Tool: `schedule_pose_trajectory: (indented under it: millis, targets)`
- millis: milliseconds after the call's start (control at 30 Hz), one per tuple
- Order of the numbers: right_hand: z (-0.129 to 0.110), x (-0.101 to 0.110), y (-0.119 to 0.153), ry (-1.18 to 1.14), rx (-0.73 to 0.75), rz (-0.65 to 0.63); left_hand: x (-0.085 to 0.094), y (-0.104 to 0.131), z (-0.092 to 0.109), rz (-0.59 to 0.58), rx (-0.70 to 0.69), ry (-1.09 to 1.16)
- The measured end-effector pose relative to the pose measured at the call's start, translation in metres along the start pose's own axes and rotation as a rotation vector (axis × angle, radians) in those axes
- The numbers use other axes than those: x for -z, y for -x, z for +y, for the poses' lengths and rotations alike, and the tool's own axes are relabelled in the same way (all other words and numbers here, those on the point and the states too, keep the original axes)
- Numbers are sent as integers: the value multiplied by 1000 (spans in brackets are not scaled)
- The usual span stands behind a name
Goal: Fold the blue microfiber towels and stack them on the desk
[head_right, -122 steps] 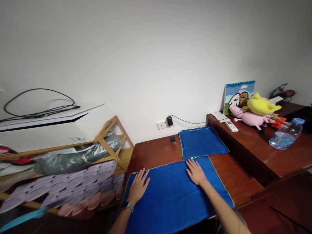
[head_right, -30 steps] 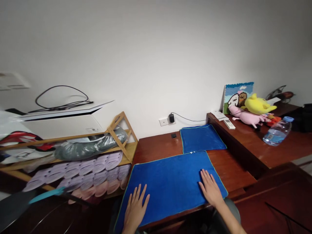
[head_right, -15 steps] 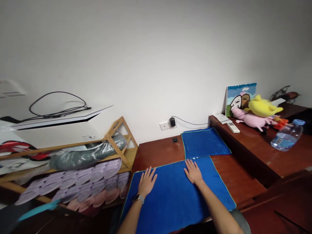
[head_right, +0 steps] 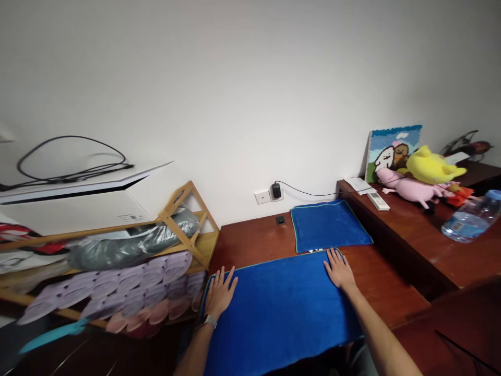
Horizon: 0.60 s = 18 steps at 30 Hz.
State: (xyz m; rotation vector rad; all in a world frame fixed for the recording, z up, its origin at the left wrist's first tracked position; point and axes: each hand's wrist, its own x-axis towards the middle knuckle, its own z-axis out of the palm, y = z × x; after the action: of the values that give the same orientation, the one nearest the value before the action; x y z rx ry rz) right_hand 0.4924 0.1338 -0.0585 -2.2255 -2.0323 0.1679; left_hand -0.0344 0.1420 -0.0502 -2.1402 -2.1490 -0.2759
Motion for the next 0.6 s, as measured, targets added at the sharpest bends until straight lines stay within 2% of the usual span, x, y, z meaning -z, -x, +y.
schedule_pose_trajectory:
  millis: [133, 200, 267, 367, 467, 533, 600]
  targets:
    - [3, 12, 3, 1, -43, -39, 5, -1, -6, -43, 8, -6]
    - [-5, 20, 5, 19, -75, -38, 10, -2, -2, -55, -1, 0]
    - [-27, 24, 9, 34, -51, 11, 15, -2, 11, -24, -69, 19]
    - [-80, 21, 20, -17, 144, 82, 18, 0, 41, 16, -219, 66]
    - [-126, 11, 28, -126, 350, 43, 17, 3, 59, -57, -229, 90]
    - [-132, 6, 28, -155, 371, 1, 16, 5, 51, -104, -188, 82]
    - [-112, 4, 23, -136, 291, -17, 16, 6, 30, -118, -133, 57]
